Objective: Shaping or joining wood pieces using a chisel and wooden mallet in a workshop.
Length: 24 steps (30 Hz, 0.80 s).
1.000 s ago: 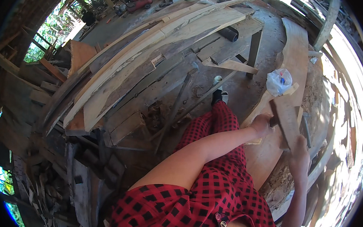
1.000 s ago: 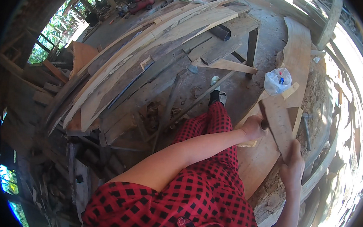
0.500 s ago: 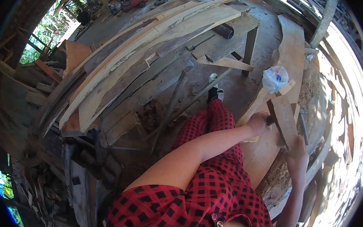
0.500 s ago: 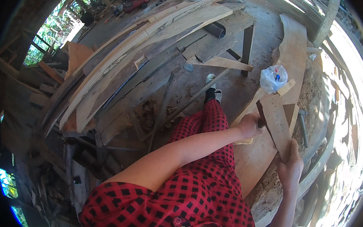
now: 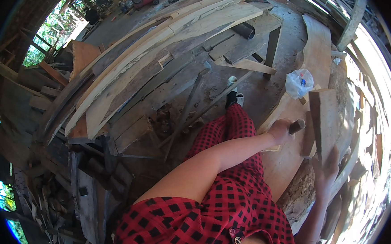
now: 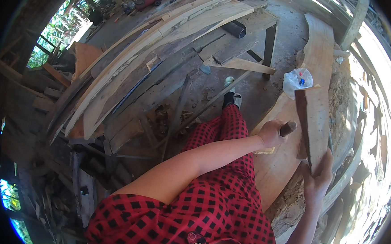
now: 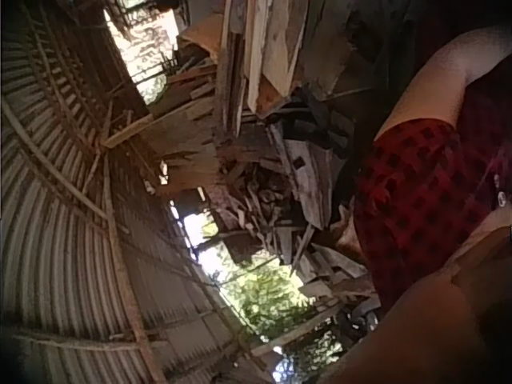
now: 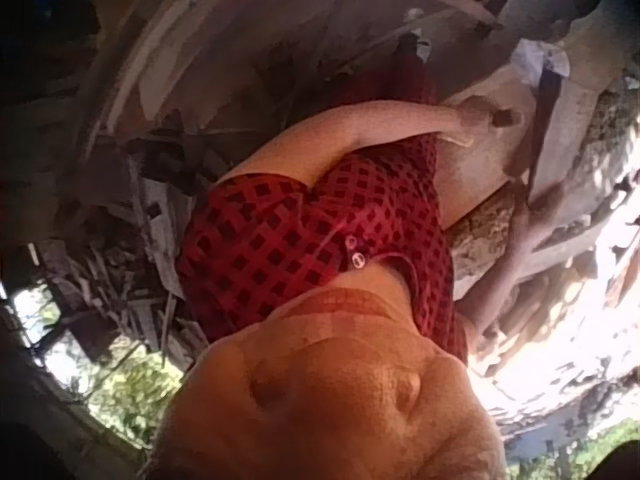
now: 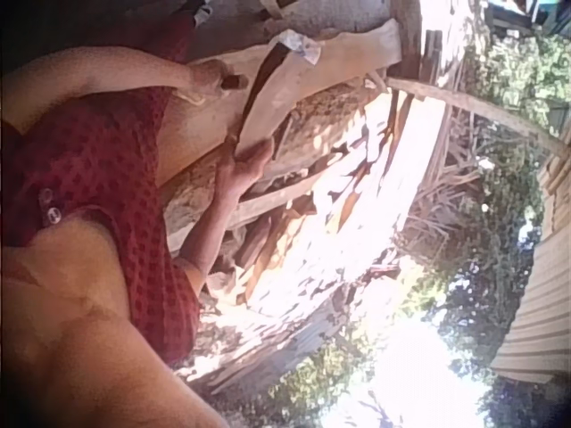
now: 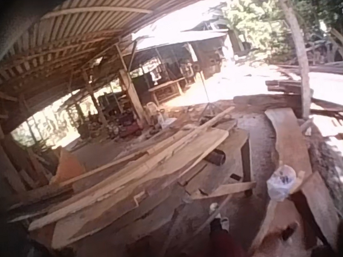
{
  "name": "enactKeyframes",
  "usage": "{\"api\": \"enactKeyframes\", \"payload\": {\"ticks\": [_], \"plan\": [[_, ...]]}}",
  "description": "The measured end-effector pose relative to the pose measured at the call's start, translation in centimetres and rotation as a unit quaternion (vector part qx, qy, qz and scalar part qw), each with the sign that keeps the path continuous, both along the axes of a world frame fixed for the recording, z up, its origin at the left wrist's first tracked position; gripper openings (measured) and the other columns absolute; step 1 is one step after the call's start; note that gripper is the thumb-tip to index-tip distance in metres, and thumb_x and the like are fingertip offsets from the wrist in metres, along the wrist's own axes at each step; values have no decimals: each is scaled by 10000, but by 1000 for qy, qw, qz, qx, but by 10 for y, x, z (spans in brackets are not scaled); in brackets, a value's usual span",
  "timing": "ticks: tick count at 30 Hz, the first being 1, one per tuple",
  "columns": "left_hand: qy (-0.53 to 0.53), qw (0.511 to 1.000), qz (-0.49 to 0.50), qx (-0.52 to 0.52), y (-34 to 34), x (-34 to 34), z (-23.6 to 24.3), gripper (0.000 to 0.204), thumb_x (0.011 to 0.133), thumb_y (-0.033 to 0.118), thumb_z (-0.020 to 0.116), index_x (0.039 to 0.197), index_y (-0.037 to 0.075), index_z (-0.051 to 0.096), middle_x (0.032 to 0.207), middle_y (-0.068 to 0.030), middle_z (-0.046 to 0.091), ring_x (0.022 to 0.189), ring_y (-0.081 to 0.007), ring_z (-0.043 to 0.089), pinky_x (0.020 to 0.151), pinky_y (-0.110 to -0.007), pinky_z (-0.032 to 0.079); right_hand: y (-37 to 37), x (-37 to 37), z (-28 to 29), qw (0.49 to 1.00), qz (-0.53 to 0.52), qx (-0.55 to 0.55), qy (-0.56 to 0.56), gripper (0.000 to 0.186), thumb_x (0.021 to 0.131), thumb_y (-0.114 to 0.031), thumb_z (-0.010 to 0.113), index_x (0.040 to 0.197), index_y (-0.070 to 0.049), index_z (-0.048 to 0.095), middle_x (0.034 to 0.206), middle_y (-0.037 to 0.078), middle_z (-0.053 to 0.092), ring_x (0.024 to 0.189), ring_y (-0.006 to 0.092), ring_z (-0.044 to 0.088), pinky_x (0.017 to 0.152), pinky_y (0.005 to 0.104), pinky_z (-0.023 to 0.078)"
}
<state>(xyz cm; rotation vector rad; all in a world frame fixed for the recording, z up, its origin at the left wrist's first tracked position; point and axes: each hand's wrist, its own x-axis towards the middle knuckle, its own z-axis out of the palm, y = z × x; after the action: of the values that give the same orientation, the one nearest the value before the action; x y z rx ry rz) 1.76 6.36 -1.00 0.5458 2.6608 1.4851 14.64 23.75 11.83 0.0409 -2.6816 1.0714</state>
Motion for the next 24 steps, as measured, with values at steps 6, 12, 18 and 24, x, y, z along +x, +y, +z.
{"api": "enactKeyframes", "payload": {"ticks": [6, 12, 18, 24], "plan": [[11, 1000, 2, -6, -2, 1, 3, 212, 676, 164, 653, 862, 67, 622, 932, -160, 624, 915, -349, 610, 827, -419, 482, -6, -7, 8, 964, 5, 156, -217, 718, 721, 8, 667, 1359, 18, 337, 986, 226, 629, 956, 314, 644, 860, 384, 473], [5, 1000, -13, -3, 2, -1, -6, 237, 671, 162, 662, 882, 60, 623, 936, -163, 623, 920, -350, 609, 828, -424, 480, -8, -2, -2, 998, -10, -33, 51, 652, 727, -11, 669, 1317, -27, 392, 992, 270, 616, 1005, 416, 619, 832, 388, 482], [-35, 998, -47, -19, -5, -2, -6, 278, 637, 167, 702, 880, 52, 626, 939, -172, 630, 941, -356, 605, 832, -417, 474, -1, -7, -17, 986, -10, 105, -132, 613, 722, -41, 677, 1276, 4, 419, 1011, 274, 610, 963, 441, 609, 810, 384, 479], [41, 999, 11, 34, -25, -1, -16, 318, 642, 168, 745, 885, 30, 594, 809, -136, 608, 791, -291, 620, 724, -386, 481, 3, -6, -72, 999, -18, -17, 27, 601, 696, -72, 707, 1236, 8, 456, 820, 155, 630, 718, 299, 633, 671, 369, 498]]}}
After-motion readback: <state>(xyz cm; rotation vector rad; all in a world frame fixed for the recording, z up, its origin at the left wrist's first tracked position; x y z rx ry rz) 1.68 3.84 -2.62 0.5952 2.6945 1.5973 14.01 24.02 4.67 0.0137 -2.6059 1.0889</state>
